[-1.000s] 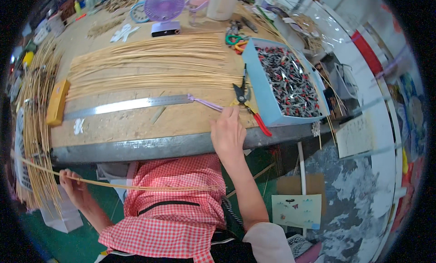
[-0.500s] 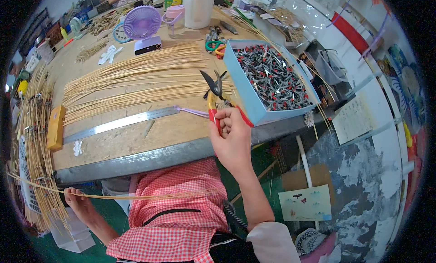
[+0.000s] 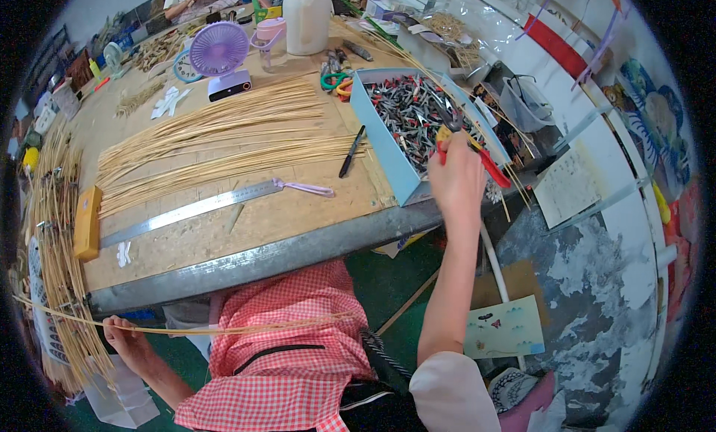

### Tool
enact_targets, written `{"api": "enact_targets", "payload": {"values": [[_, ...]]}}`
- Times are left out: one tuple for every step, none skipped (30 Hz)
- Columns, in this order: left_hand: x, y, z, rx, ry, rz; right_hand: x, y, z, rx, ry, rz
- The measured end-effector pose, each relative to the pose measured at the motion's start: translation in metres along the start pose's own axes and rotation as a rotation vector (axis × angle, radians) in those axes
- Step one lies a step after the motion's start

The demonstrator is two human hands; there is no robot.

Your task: The person sits at a workbench and assembles long bamboo sticks. They pick up sticks, align them, and secure them together using small metal clips. The person occasionally uses a ruler to measure the sticks and adjusts a small fan on the table.

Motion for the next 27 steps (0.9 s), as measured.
{"api": "enact_targets", "payload": {"values": [[-0.002, -0.002, 0.001, -0.027, 0.011, -0.01, 0.015, -0.008, 0.009, -0.024, 0.073, -0.009], [-0.002, -0.002, 0.002, -0.054, 0.017, -0.018, 0.03, -0.014, 0.021, -0.052, 0.142, -0.017], [-0.004, -0.002, 0.002, -0.051, 0.023, -0.031, 0.043, -0.018, 0.031, -0.077, 0.21, -0.025], [-0.005, -0.001, 0.003, -0.049, 0.029, -0.045, 0.055, -0.021, 0.036, -0.084, 0.245, -0.02], [-0.006, -0.001, 0.003, -0.046, 0.032, -0.057, 0.063, -0.022, 0.042, -0.094, 0.278, -0.016], [-0.007, -0.002, 0.004, -0.055, 0.036, -0.055, 0.071, -0.023, 0.046, -0.103, 0.312, -0.011], [-0.01, -0.003, 0.005, -0.064, 0.041, -0.054, 0.076, -0.025, 0.047, -0.093, 0.306, -0.013], [-0.01, -0.004, 0.004, -0.074, 0.042, -0.049, 0.076, -0.026, 0.049, -0.088, 0.327, 0.004], [-0.011, -0.005, 0.003, -0.104, 0.063, -0.052, 0.075, -0.026, 0.051, -0.082, 0.348, 0.02], [-0.012, -0.003, 0.002, -0.105, 0.068, -0.055, 0.076, -0.027, 0.051, -0.075, 0.368, 0.036], [-0.007, -0.002, 0.002, -0.095, 0.072, -0.042, 0.07, -0.028, 0.054, -0.079, 0.393, 0.041], [-0.003, 0.0, 0.004, -0.084, 0.074, -0.027, 0.067, -0.028, 0.055, -0.082, 0.415, 0.043], [-0.002, 0.004, 0.003, -0.026, 0.01, -0.003, 0.065, -0.027, 0.056, -0.085, 0.434, 0.041], [-0.002, 0.001, -0.015, 0.048, -0.054, -0.013, 0.058, -0.027, 0.055, -0.024, 0.47, -0.105], [-0.002, 0.0, -0.021, 0.12, -0.069, -0.003, 0.052, -0.026, 0.057, -0.036, 0.575, -0.209], [-0.002, -0.001, -0.017, 0.129, -0.089, -0.036, 0.019, -0.014, 0.032, 0.056, 0.474, -0.219], [0.0, 0.003, 0.005, 0.035, -0.021, -0.014, -0.011, 0.006, 0.004, 0.189, 0.106, -0.339], [0.003, 0.007, 0.02, 0.132, -0.065, 0.035, -0.042, 0.024, -0.012, 0.187, -0.21, -0.401], [0.004, 0.007, 0.039, 0.074, -0.154, 0.016, -0.074, 0.042, -0.018, 0.042, -0.445, -0.251], [0.003, 0.006, 0.037, 0.093, -0.181, 0.005, -0.101, 0.061, -0.019, -0.129, -0.559, -0.236], [0.0, 0.006, 0.04, 0.161, -0.189, -0.037, -0.132, 0.09, -0.016, -0.315, -0.614, -0.296], [0.0, 0.008, 0.043, 0.174, -0.216, -0.092, -0.159, 0.125, -0.011, -0.462, -0.801, -0.366], [-0.005, 0.012, 0.045, 0.144, -0.166, -0.172, -0.187, 0.161, -0.013, -0.486, -0.968, -0.423], [-0.01, 0.01, 0.06, 0.088, -0.098, -0.204, -0.227, 0.184, -0.02, -0.74, -0.97, -0.528], [-0.013, 0.009, 0.062, 0.073, -0.063, -0.233, -0.242, 0.211, -0.013, -0.848, -1.009, -0.508], [-0.003, 0.016, 0.054, 0.086, -0.033, -0.192, -0.262, 0.24, -0.012, -0.89, -1.088, -0.601], [-0.002, 0.018, 0.054, 0.068, -0.025, -0.178, -0.272, 0.255, -0.01, -1.002, -1.136, -0.548]]}}
Point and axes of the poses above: each hand's wrist, its own y-axis away from the middle knuckle, its own z-axis out of the palm, x = y × z, the point moved 10 cm from there along -y, towards the middle knuckle, and after that the axes turned 11 degrees about x, right-handed, at the moved point
